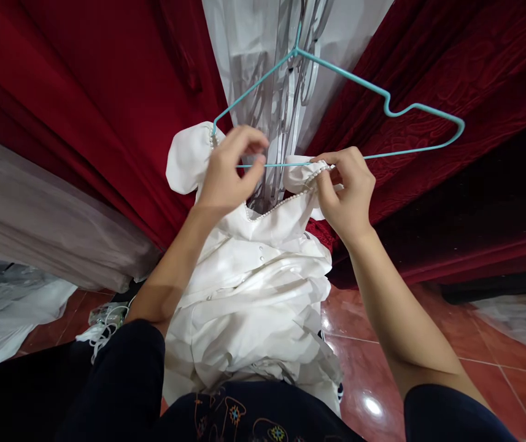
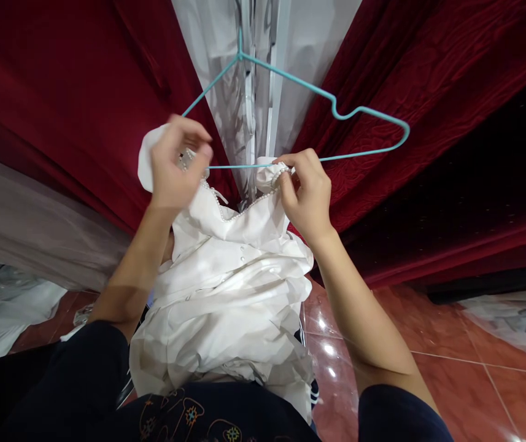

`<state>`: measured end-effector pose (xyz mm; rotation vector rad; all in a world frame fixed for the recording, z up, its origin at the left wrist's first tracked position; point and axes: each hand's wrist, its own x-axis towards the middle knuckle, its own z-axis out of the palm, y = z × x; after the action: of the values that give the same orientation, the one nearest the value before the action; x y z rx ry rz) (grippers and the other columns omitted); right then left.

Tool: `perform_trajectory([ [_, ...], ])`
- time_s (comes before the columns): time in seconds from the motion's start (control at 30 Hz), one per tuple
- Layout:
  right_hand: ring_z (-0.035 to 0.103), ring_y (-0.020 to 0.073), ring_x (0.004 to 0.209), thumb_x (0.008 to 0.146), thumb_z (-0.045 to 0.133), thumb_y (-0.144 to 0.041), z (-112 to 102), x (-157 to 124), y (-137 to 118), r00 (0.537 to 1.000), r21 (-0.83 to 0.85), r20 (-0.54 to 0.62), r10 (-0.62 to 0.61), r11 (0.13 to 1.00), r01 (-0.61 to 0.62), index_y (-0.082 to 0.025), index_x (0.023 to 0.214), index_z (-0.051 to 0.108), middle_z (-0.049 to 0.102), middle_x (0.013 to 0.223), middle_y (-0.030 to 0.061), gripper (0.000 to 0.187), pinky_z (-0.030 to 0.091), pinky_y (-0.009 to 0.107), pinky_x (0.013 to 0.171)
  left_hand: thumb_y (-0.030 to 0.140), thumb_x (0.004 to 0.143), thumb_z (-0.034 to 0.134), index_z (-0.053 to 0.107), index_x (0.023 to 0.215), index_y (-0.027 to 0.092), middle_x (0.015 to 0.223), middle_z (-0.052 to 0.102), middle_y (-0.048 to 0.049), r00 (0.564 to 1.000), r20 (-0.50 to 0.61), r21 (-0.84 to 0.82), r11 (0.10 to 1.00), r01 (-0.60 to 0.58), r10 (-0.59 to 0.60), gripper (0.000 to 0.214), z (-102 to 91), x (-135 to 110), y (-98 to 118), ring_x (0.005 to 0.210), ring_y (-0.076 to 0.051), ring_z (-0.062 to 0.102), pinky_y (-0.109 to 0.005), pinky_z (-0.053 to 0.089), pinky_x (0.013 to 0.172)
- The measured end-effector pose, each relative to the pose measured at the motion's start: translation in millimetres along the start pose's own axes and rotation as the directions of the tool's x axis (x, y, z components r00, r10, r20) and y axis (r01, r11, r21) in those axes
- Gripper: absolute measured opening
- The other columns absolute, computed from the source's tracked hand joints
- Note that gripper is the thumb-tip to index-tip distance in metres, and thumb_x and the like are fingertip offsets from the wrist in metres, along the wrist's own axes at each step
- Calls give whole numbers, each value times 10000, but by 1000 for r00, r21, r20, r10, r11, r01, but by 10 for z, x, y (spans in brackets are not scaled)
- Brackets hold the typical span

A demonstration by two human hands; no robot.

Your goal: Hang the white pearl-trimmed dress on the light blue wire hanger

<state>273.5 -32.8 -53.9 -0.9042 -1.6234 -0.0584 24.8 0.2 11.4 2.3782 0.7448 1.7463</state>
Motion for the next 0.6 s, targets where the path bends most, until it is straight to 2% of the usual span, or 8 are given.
perform_trajectory([
  [0.03,614,161,834,1036,525,-259,3,3,0,1000,-4,-2,2,1000,-2,-228,1044,700,648,958,42,179,489,308,700,276,1062,622,671,1074,244,1055,706,-31,992,123,51,998,32,-38,59,74,-72,61,972,-188,677,-354,548,890],
  [0.07,602,152,811,1022,526,-244,6,6,-1,1000,-14,-5,6,1000,-6,-225,1036,697,646,953,40,173,482,302,686,199,1058,567,685,1109,233,1106,726,-44,971,226,107,992,61,-84,133,143,-139,111,1029,-209,695,-373,548,942],
  [0.13,566,129,749,979,537,-207,5,9,-9,1000,-41,-9,9,999,-10,-217,1021,692,635,937,32,160,462,289,651,83,1024,498,723,1151,214,1129,764,-50,935,311,218,970,106,-172,290,262,-240,180,1082,-231,718,-397,528,1004],
  [0.23,586,134,768,901,556,-152,-15,-7,-27,1000,-78,3,-21,997,21,-217,1073,700,639,972,41,234,456,285,633,38,1010,486,782,1175,205,1051,802,-36,935,265,261,951,166,-236,378,357,-297,231,1045,-230,749,-397,521,1005],
  [0.33,651,191,951,838,559,-118,-87,-58,5,997,-151,-22,-78,986,74,-234,1198,704,645,1131,87,405,478,298,658,84,1036,525,816,1223,204,1076,818,-43,931,260,187,959,211,-256,366,356,-270,266,1035,-225,763,-366,564,967],
  [0.43,601,183,908,747,579,-104,-279,-101,198,975,-283,-168,-144,955,92,-218,1202,698,606,1192,124,484,398,269,570,48,1012,533,843,1217,198,1094,834,-40,899,282,175,940,294,-334,400,301,-206,289,1015,-216,780,-341,605,952],
  [0.57,463,124,765,614,588,-101,-698,15,661,848,-350,-460,-262,932,98,-166,1030,664,532,1047,104,427,230,229,506,-6,968,568,873,1147,215,1145,848,-22,844,318,205,900,384,-432,417,223,-112,297,1089,-212,799,-331,622,1039],
  [0.6,443,107,727,597,592,-84,-799,83,754,860,-360,-466,-206,933,29,-172,941,641,532,975,77,359,228,230,511,-12,960,577,877,1135,223,1145,850,-16,833,328,206,895,397,-445,419,210,-94,301,1105,-211,799,-331,623,1057],
])
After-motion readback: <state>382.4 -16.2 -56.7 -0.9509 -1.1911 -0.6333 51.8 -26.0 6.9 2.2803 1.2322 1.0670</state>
